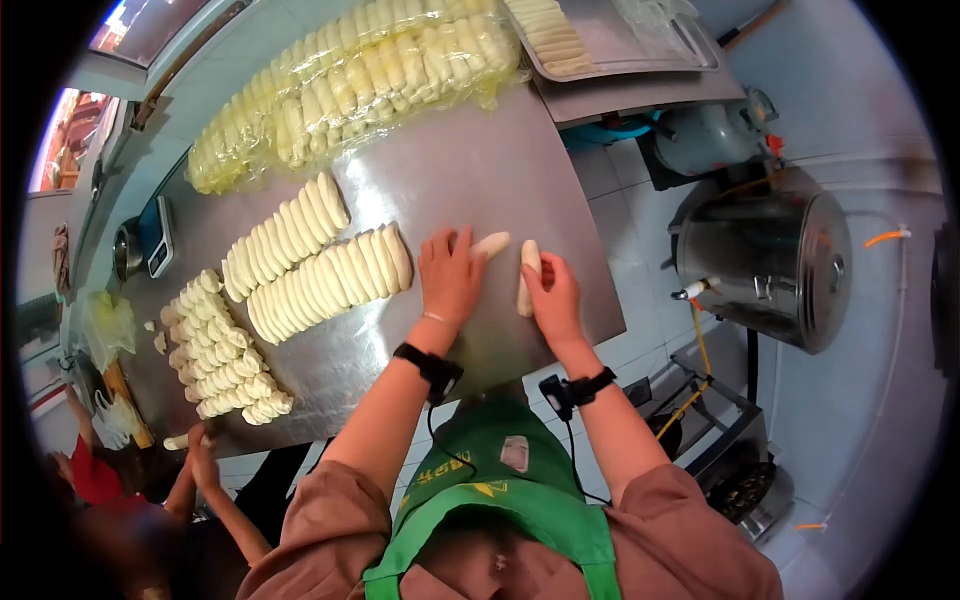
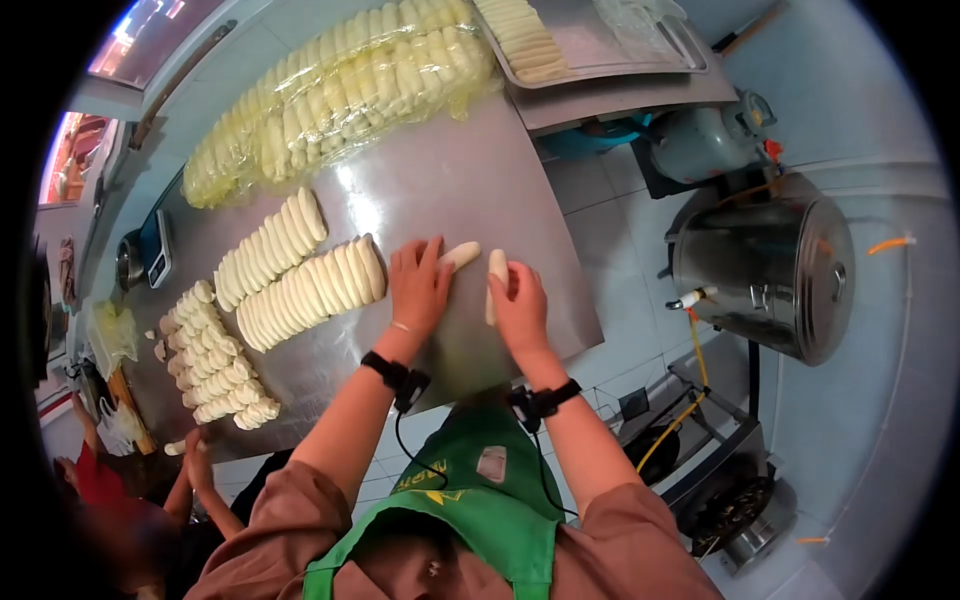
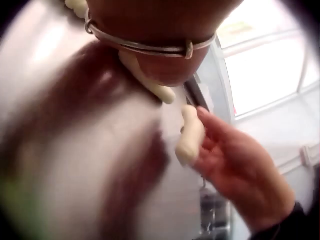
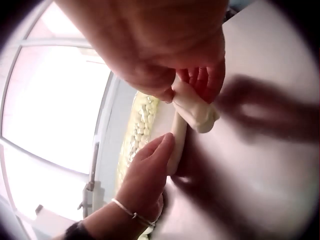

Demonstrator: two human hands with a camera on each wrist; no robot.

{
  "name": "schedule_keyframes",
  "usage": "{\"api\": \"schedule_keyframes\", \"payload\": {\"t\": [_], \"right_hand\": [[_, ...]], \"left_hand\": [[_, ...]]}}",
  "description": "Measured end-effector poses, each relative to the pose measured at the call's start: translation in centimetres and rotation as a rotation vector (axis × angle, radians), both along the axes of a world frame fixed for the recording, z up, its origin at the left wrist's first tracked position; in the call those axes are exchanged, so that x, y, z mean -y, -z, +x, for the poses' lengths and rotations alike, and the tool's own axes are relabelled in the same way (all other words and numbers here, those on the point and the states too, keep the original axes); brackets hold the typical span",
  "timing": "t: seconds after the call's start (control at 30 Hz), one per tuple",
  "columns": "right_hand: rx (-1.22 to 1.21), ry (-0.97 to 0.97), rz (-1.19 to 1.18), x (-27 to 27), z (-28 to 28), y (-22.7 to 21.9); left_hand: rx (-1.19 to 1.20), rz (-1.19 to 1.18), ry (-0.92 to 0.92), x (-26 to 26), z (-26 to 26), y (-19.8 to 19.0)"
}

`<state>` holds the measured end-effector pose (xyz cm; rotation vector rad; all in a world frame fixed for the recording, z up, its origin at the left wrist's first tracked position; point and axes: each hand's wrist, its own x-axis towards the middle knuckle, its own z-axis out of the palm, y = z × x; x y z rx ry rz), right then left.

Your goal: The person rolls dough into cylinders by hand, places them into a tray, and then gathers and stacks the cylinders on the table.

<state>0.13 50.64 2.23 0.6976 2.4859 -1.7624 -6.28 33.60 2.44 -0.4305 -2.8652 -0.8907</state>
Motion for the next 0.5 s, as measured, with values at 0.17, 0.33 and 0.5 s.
{"api": "schedule_keyframes", "payload": {"t": [0.17,0.33,0.5], "right_hand": [[-0.102,-0.14,0.177,1.9,-1.3,-0.1],[-0.315,-0.146,0.188,3.5,-1.3,2.1],[-0.417,-0.26,0.059,5.6,-1.9,2.1]], "left_hand": [[0.385,0.235,-0.147,-1.0,5.3,-0.6],[0.185,0.481,-0.142,-0.8,2.5,2.4],[0.264,0.838,-0.137,-2.7,2.4,3.0]]}}
